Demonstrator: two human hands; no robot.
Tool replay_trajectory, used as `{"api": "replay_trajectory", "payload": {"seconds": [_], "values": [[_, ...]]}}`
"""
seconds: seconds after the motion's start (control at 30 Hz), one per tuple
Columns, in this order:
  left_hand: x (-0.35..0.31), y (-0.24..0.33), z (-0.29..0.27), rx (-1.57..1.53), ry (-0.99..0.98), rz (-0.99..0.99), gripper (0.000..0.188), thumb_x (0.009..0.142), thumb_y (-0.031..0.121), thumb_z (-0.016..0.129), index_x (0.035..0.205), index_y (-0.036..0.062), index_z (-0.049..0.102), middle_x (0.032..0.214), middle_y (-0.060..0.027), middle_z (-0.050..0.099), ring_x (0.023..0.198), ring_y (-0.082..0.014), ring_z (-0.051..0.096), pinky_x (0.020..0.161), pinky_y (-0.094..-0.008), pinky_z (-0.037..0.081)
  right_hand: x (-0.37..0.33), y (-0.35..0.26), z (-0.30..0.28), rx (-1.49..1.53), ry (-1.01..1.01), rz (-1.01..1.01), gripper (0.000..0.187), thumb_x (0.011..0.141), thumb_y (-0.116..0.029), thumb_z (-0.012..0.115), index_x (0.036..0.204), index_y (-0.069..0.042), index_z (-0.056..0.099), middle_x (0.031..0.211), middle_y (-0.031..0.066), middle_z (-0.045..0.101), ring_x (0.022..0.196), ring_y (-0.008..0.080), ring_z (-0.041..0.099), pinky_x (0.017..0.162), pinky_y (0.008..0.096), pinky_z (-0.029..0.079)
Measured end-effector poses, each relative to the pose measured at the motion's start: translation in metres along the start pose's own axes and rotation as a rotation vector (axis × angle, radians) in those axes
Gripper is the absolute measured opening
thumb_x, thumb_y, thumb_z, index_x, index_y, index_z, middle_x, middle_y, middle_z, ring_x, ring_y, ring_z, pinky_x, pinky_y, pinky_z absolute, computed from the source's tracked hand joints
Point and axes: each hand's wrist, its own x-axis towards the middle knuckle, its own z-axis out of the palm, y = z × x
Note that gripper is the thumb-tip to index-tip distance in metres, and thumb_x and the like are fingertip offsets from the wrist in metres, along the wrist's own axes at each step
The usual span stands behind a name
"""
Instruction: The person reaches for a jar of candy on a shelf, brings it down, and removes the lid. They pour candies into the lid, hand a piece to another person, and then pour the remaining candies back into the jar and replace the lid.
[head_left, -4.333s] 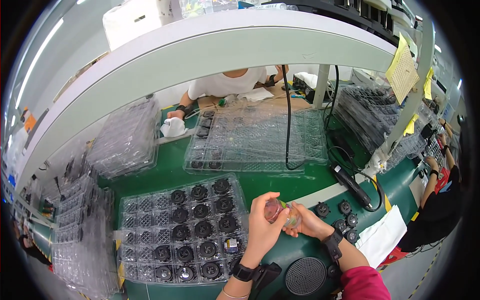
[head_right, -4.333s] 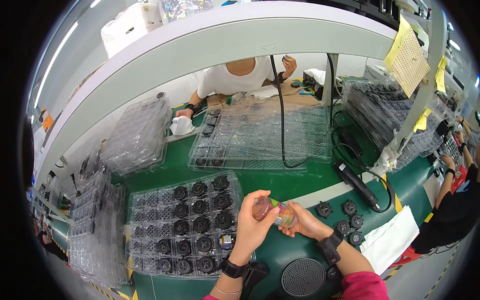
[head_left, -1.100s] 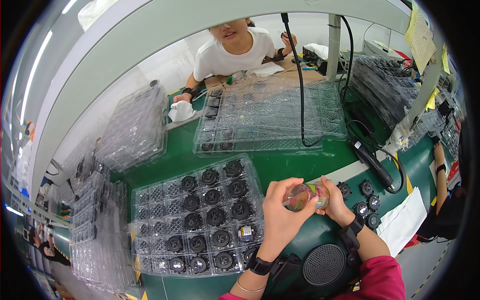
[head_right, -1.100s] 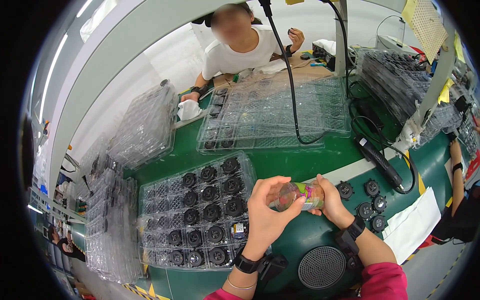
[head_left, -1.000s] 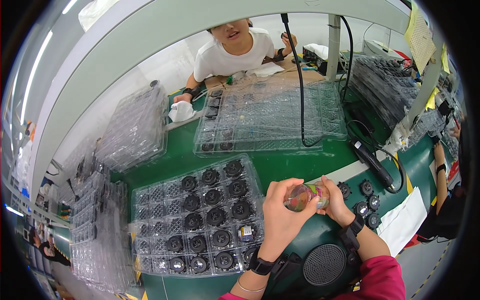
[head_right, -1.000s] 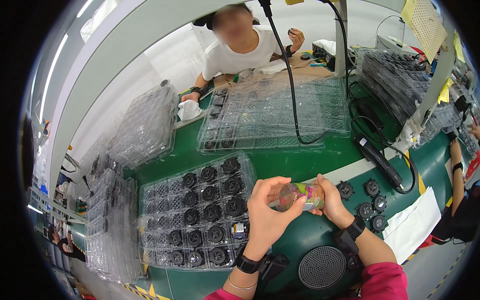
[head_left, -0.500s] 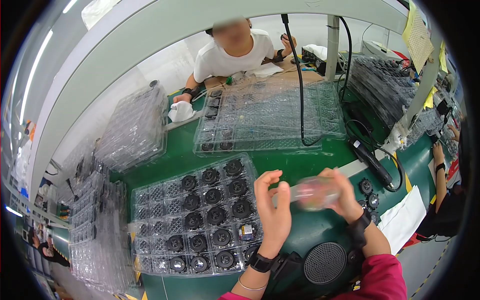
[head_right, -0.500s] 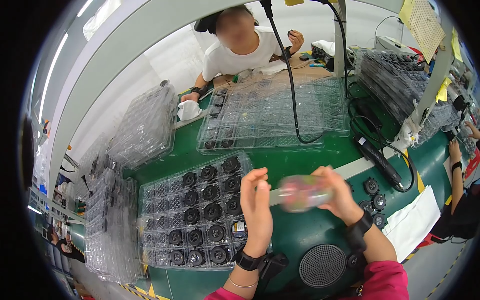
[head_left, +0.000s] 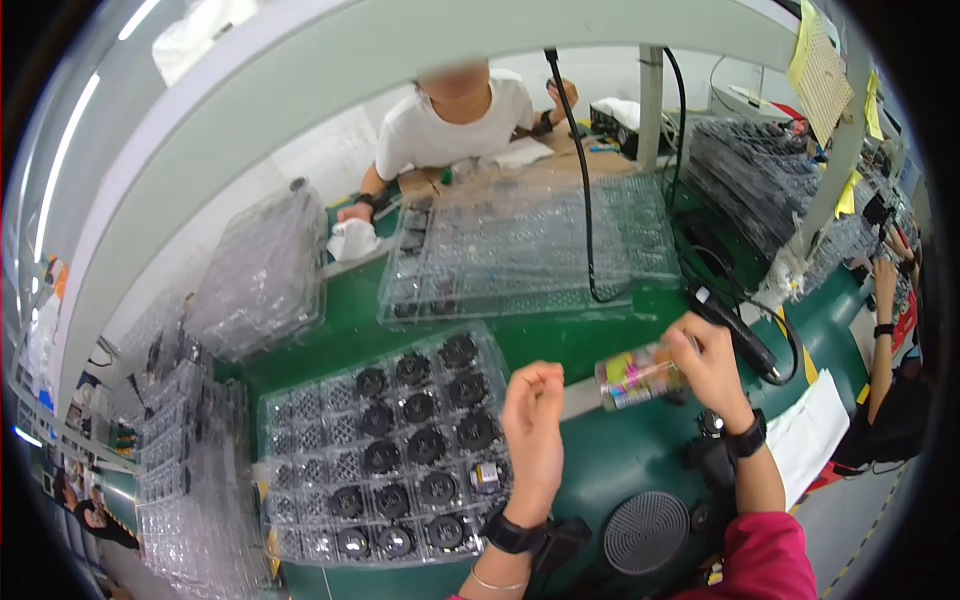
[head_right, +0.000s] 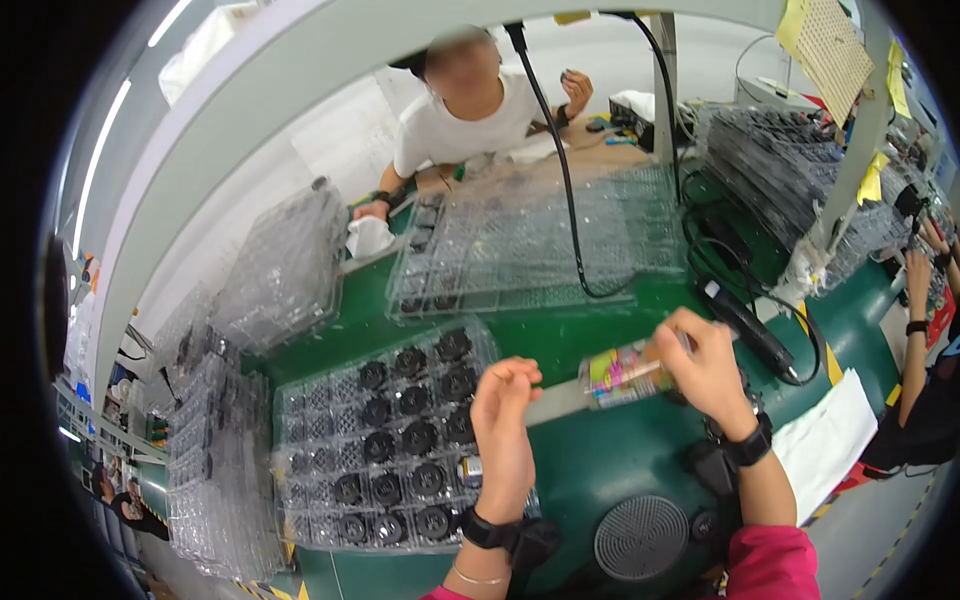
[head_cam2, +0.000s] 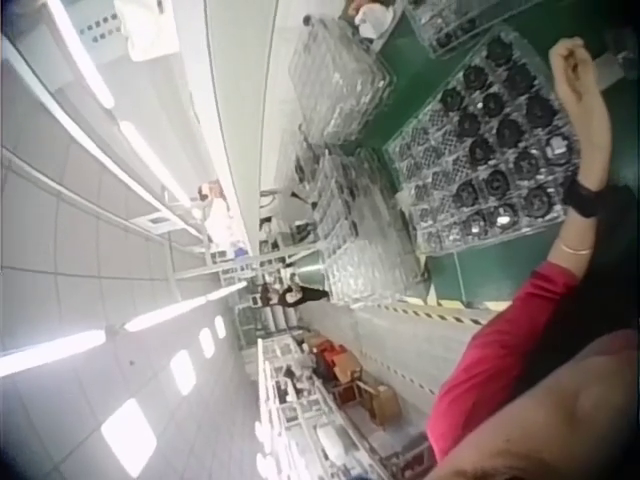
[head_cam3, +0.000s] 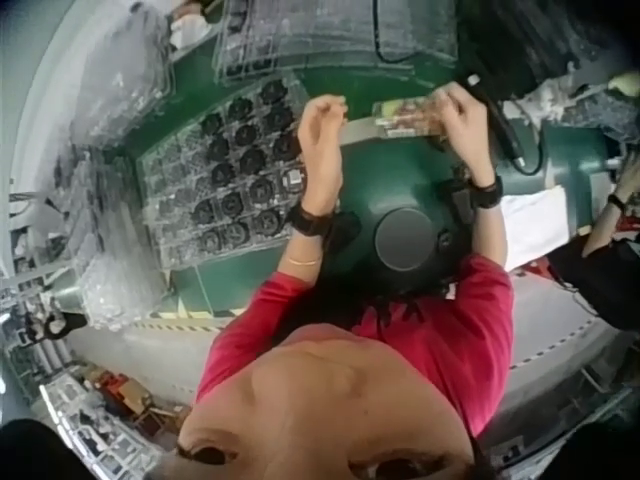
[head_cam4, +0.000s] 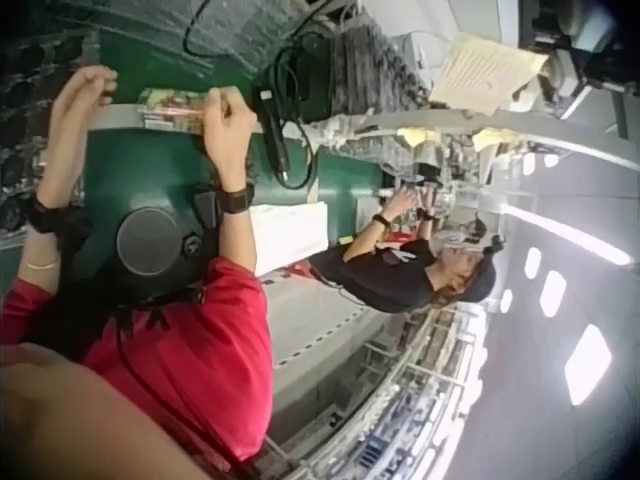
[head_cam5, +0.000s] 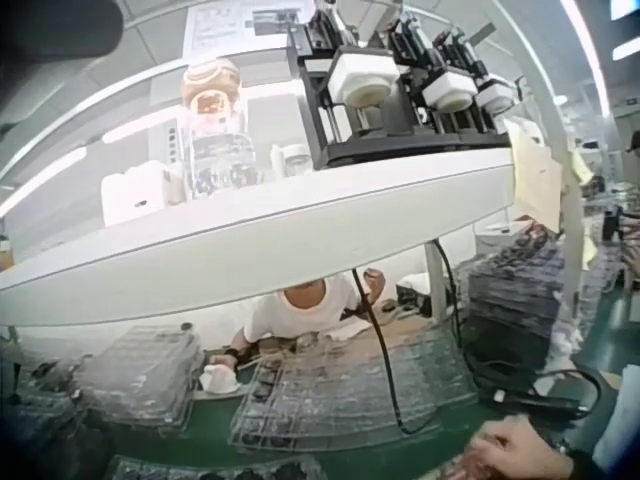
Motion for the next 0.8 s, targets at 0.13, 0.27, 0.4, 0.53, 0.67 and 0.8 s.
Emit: {"api": "replay_trajectory", "payload": {"seconds": [0.13, 0.27, 0.4, 0.53, 0.67, 0.8], "values": [[0.010, 0.005, 0.009, 0.046, -0.064, -0.024, 0.017, 0.096, 0.016, 0.048, 0.104, 0.0040, 0.058, 0.105, -0.0030, 0.057, 0.099, -0.0129, 0.054, 0.084, -0.0285, 0.043, 0.000, -0.005, 0.002, 0.378, -0.160, 0.224, 0.046, 0.094, -0.043, 0.042, 0.081, 0.000, 0.056, 0.064, 0.0031, 0.056, 0.047, 0.0084, 0.048, 0.039, 0.0224, 0.035], [0.007, 0.000, 0.005, 0.049, -0.028, -0.007, 0.017, 0.097, 0.016, 0.047, 0.105, 0.0043, 0.057, 0.107, -0.0033, 0.057, 0.101, -0.0128, 0.053, 0.085, -0.0287, 0.043, 0.006, 0.008, 0.019, 0.465, -0.103, 0.338, 0.046, 0.093, -0.042, 0.042, 0.082, -0.001, 0.057, 0.064, 0.0045, 0.057, 0.044, 0.0084, 0.047, 0.037, 0.0219, 0.033], [0.008, 0.000, 0.001, 0.069, -0.009, -0.001, 0.018, 0.097, 0.017, 0.047, 0.106, 0.0047, 0.057, 0.109, -0.0034, 0.056, 0.101, -0.0126, 0.053, 0.084, -0.0288, 0.043, 0.000, 0.018, 0.026, 0.622, -0.073, 0.347, 0.044, 0.092, -0.043, 0.043, 0.083, -0.002, 0.057, 0.063, 0.0063, 0.057, 0.039, 0.0101, 0.045, 0.032, 0.0215, 0.029], [0.004, -0.005, 0.005, 0.063, 0.001, 0.034, 0.019, 0.098, 0.018, 0.046, 0.107, 0.0049, 0.056, 0.110, -0.0033, 0.056, 0.101, -0.0125, 0.052, 0.084, -0.0288, 0.043, -0.002, 0.007, 0.020, 0.304, -0.041, 0.303, 0.042, 0.090, -0.044, 0.045, 0.084, -0.004, 0.056, 0.063, 0.0072, 0.057, 0.037, 0.0129, 0.045, 0.030, 0.0223, 0.029], [0.010, -0.005, 0.003, 0.087, 0.008, 0.053, 0.020, 0.098, 0.019, 0.045, 0.107, 0.0048, 0.056, 0.110, -0.0036, 0.056, 0.101, -0.0127, 0.052, 0.084, -0.0291, 0.043, -0.005, 0.009, 0.013, 0.670, 0.005, 0.656, 0.040, 0.090, -0.045, 0.045, 0.091, -0.006, 0.054, 0.063, 0.0073, 0.057, 0.036, 0.0147, 0.045, 0.029, 0.0224, 0.029], [0.007, -0.006, 0.005, 0.102, 0.008, 0.041, 0.020, 0.098, 0.019, 0.044, 0.106, 0.0048, 0.056, 0.109, -0.0038, 0.056, 0.101, -0.0126, 0.052, 0.085, -0.0290, 0.043, 0.002, 0.008, 0.007, 0.657, 0.051, 0.609, 0.043, 0.089, -0.047, 0.044, 0.095, -0.006, 0.052, 0.063, 0.0077, 0.056, 0.036, 0.0154, 0.045, 0.029, 0.0216, 0.029]]}}
